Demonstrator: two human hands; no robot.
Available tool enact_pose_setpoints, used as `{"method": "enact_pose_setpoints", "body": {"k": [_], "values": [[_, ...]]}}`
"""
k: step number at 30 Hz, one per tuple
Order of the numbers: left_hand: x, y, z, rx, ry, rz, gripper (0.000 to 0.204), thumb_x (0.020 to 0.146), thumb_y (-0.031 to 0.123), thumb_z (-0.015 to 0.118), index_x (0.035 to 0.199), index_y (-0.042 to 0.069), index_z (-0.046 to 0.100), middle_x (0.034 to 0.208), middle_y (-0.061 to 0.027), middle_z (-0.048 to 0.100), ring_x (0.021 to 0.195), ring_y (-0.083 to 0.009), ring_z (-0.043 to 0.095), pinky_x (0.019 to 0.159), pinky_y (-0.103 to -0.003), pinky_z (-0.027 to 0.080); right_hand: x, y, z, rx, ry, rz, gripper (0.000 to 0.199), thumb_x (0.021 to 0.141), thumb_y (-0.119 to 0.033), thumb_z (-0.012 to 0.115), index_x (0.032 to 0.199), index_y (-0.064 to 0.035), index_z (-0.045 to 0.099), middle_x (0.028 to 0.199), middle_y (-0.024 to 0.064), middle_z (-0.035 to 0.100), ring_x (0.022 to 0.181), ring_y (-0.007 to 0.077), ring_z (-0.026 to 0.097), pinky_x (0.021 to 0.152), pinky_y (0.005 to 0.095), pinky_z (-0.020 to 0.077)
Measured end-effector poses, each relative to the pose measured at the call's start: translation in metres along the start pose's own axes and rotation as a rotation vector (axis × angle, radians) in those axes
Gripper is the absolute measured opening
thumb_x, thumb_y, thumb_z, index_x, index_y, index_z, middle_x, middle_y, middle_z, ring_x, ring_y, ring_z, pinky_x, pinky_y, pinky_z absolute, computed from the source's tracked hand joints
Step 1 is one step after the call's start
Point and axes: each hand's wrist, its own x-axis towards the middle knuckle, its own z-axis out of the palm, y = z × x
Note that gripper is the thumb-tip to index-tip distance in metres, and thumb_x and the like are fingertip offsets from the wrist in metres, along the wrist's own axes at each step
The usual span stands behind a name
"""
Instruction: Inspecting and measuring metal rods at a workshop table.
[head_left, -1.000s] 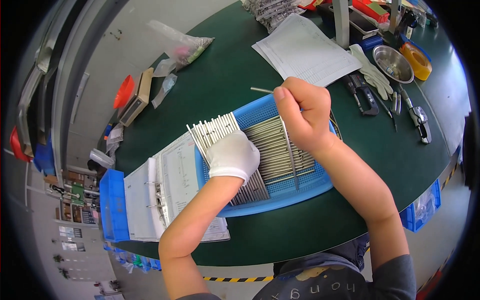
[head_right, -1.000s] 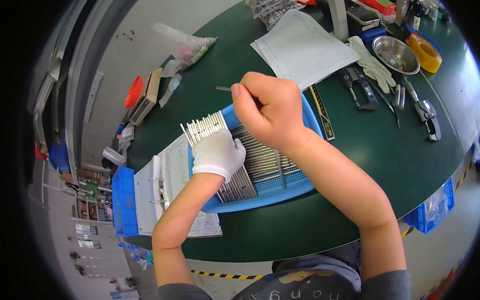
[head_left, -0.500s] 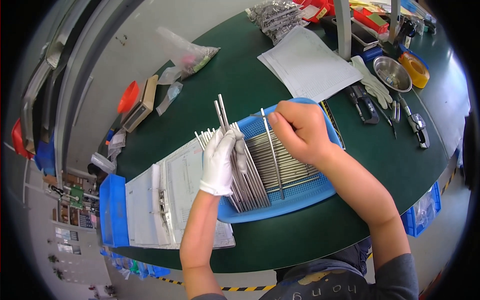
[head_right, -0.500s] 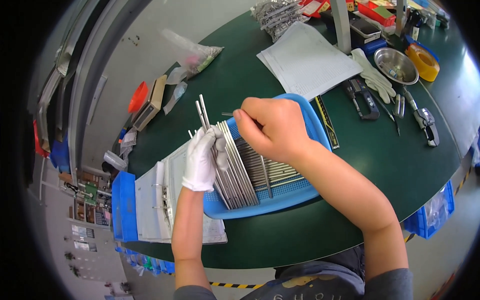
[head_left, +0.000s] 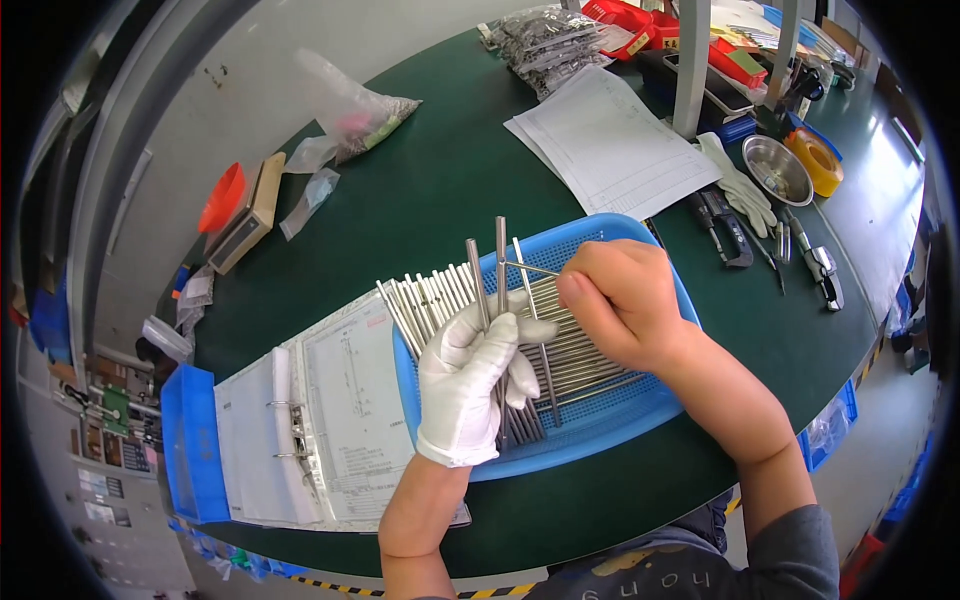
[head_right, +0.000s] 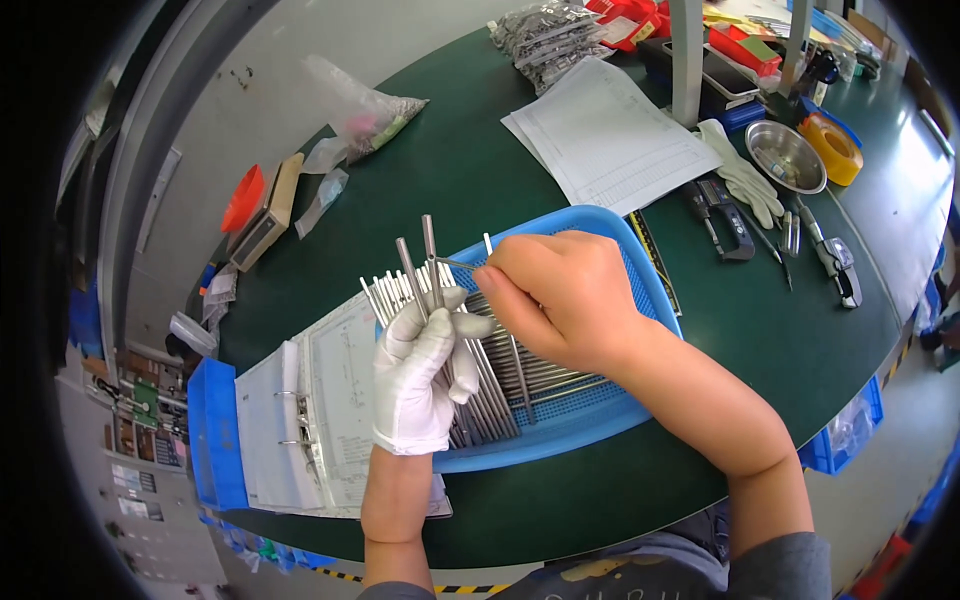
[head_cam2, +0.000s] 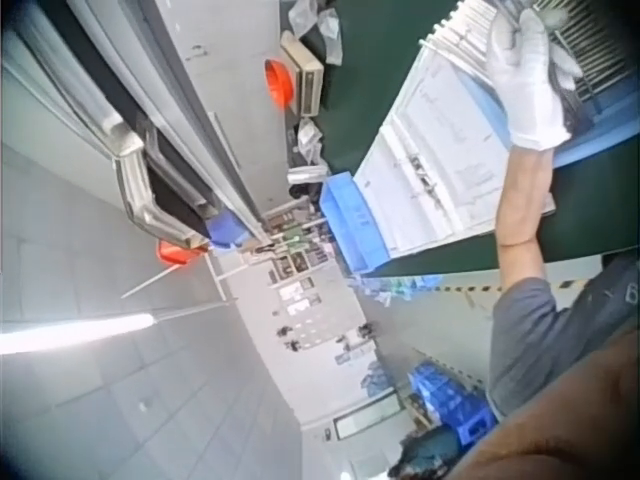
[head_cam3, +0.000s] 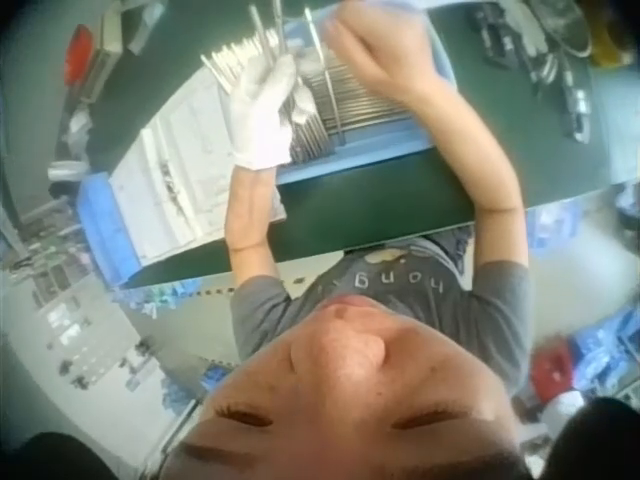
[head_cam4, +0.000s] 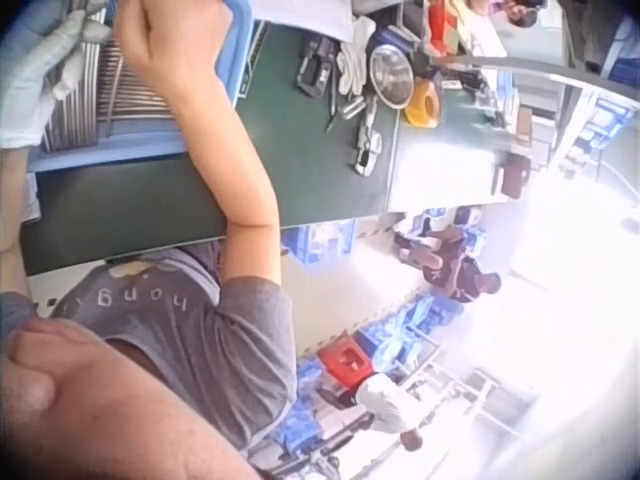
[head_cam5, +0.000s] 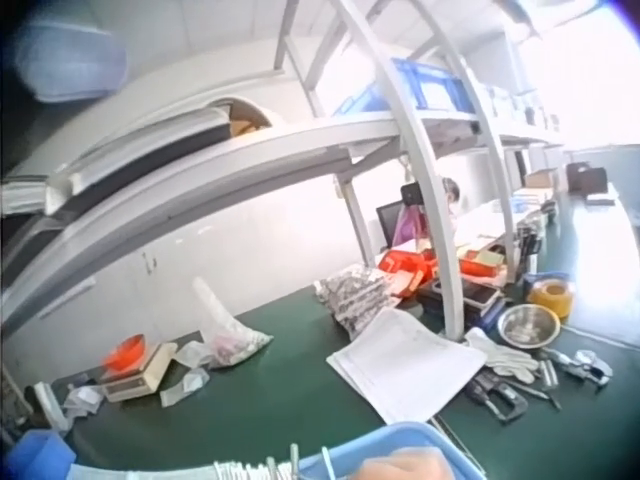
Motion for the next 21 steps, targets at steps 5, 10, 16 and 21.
{"method": "enact_pose_setpoints", "body": {"k": [5, 10, 16, 21], "values": [[0.0, 0.002, -0.002, -0.006, 0.002, -0.007, 0.029, 0.092, 0.011, 0.052, 0.115, -0.006, 0.053, 0.091, -0.0155, 0.067, 0.056, -0.0106, 0.06, 0.045, -0.017, 0.047, 0.001, -0.001, 0.0, -0.032, -0.024, -0.045, 0.017, 0.075, -0.003, 0.063, 0.064, -0.0043, 0.05, 0.051, 0.0074, 0.046, 0.041, 0.0249, 0.045, 0.039, 0.0341, 0.0327], [-0.001, 0.0, -0.002, -0.006, 0.001, -0.021, 0.029, 0.092, 0.009, 0.052, 0.116, -0.007, 0.053, 0.092, -0.0161, 0.066, 0.059, -0.0112, 0.062, 0.048, -0.017, 0.049, 0.001, -0.003, 0.0, -0.005, 0.021, -0.065, 0.02, 0.073, -0.001, 0.063, 0.061, -0.0046, 0.047, 0.05, 0.0067, 0.044, 0.04, 0.0248, 0.043, 0.038, 0.0336, 0.0313], [-0.002, -0.001, 0.001, 0.046, 0.015, 0.008, 0.029, 0.091, 0.008, 0.053, 0.116, -0.007, 0.053, 0.094, -0.0152, 0.066, 0.061, -0.0104, 0.062, 0.051, -0.017, 0.05, 0.002, -0.006, -0.005, -0.154, -0.017, -0.084, 0.024, 0.072, -0.003, 0.064, 0.059, -0.0061, 0.045, 0.05, 0.0055, 0.044, 0.039, 0.0239, 0.042, 0.038, 0.0337, 0.0313], [-0.006, -0.005, 0.009, 0.328, 0.111, 0.07, 0.03, 0.088, 0.006, 0.058, 0.115, -0.006, 0.056, 0.096, -0.0146, 0.066, 0.067, -0.0103, 0.063, 0.056, -0.019, 0.052, 0.0, -0.012, -0.004, -0.194, -0.078, -0.048, 0.024, 0.077, -0.007, 0.063, 0.059, -0.0061, 0.047, 0.051, 0.0064, 0.047, 0.04, 0.0249, 0.045, 0.038, 0.0343, 0.0327]]}}
